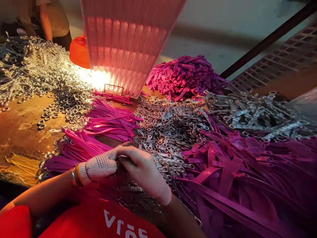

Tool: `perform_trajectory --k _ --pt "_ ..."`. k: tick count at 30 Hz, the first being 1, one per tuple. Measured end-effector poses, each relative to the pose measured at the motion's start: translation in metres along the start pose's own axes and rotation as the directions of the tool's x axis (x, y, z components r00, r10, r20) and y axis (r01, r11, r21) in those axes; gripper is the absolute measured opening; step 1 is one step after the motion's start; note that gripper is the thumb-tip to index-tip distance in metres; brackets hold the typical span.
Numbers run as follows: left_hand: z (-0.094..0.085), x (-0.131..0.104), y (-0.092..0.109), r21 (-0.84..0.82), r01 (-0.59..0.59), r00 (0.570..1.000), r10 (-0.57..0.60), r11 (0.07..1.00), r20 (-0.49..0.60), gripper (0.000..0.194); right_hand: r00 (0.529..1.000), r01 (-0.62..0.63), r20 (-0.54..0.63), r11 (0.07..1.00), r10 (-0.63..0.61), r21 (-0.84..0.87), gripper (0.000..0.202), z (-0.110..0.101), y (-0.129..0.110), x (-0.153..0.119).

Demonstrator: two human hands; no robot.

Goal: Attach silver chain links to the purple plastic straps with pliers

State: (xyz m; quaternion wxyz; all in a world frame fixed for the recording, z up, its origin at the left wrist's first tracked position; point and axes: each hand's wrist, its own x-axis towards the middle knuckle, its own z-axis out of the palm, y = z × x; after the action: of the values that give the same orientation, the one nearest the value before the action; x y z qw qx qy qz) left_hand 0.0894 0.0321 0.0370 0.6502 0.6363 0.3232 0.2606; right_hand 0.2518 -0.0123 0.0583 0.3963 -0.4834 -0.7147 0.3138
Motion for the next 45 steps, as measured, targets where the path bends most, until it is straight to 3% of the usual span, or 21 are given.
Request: perform_trajectory --k 4,7,10,13,16,19,21,23,27,29,32,34,36,38,39,40,43,45 --pt "-0.002 -0.006 0.002 -0.234 0.111 0.992 -0.122 0.966 -0.035 0.027 0.953 -0.183 -0.234 0.981 0.194 0.07 0.016 0.008 0.01 0.0" --pt "-0.002 -0.012 0.0 -0.274 0.167 0.972 -0.205 0.947 -0.117 0.029 0.933 -0.201 -0.293 0.978 0.208 0.054 0.015 0.014 0.017 -0.006" --pt "-0.005 -0.014 -0.001 -0.221 0.167 0.972 -0.197 0.961 -0.126 0.034 0.945 -0.174 -0.284 0.984 0.159 -0.026 0.023 0.016 0.017 -0.009" --pt "-0.01 -0.014 -0.002 -0.199 0.198 0.977 -0.21 0.96 -0.041 0.034 0.97 -0.146 -0.208 0.986 0.127 -0.082 0.032 0.009 0.016 -0.007" --pt "-0.013 -0.013 -0.005 -0.3 0.272 0.962 -0.248 0.914 0.114 0.033 0.998 -0.051 -0.026 0.995 0.049 -0.083 0.035 0.0 0.016 -0.003" --pt "-0.012 -0.012 -0.01 -0.314 0.319 0.947 -0.287 0.895 0.143 0.032 0.992 0.073 0.108 0.993 -0.063 -0.091 0.03 -0.001 0.018 -0.001" --pt "-0.011 -0.011 -0.011 -0.235 0.307 0.952 -0.297 0.922 0.075 0.032 0.996 0.069 0.059 0.983 -0.06 -0.169 0.022 0.001 0.018 -0.002" --pt "-0.011 -0.011 -0.009 -0.13 0.23 0.973 -0.232 0.965 -0.007 0.034 1.0 0.031 0.01 0.956 -0.03 -0.291 0.019 0.002 0.018 -0.004" --pt "-0.01 -0.01 0.0 -0.018 0.041 0.998 -0.042 0.999 -0.05 0.022 0.997 0.06 0.072 0.87 -0.028 -0.489 0.027 0.002 0.013 -0.006" --pt "-0.009 -0.008 0.004 -0.078 0.083 0.996 -0.084 0.994 -0.017 0.015 0.997 0.079 0.025 0.81 -0.079 -0.58 0.028 0.006 0.013 -0.008" --pt "-0.006 0.001 0.007 -0.278 0.261 0.964 -0.267 0.924 0.017 0.013 0.981 0.005 -0.148 0.78 -0.124 -0.626 0.025 0.013 0.019 -0.011" --pt "-0.007 0.017 0.008 -0.343 0.324 0.943 -0.331 0.881 0.04 0.013 0.971 -0.074 -0.231 0.844 -0.061 -0.531 0.025 0.015 0.027 -0.011" --pt "-0.013 0.047 0.01 -0.249 0.34 0.94 -0.325 0.907 0.1 0.012 0.953 -0.144 -0.302 0.893 0.009 -0.427 0.026 0.013 0.035 -0.011" --pt "-0.024 0.091 0.014 0.056 0.262 0.961 -0.266 0.964 0.08 0.013 0.925 -0.18 -0.379 0.911 0.029 -0.37 0.028 0.012 0.041 -0.012" --pt "-0.03 0.117 0.017 0.27 0.169 0.983 -0.183 0.948 0.027 0.017 0.918 -0.176 -0.395 0.92 0.025 -0.351 0.028 0.013 0.043 -0.012" --pt "-0.037 0.143 0.021 0.517 0.131 0.991 -0.103 0.846 -0.083 0.016 0.921 -0.16 -0.389 0.929 0.019 -0.334 0.028 0.016 0.043 -0.013" --pt "-0.051 0.209 0.026 0.695 0.166 0.982 -0.052 0.7 -0.182 0.022 0.957 -0.107 -0.288 0.938 0.009 -0.328 0.026 0.03 0.043 -0.018" --pt "-0.053 0.234 0.023 0.742 0.206 0.976 -0.079 0.638 -0.202 0.026 0.967 -0.102 -0.253 0.933 0.012 -0.346 0.022 0.039 0.044 -0.02"
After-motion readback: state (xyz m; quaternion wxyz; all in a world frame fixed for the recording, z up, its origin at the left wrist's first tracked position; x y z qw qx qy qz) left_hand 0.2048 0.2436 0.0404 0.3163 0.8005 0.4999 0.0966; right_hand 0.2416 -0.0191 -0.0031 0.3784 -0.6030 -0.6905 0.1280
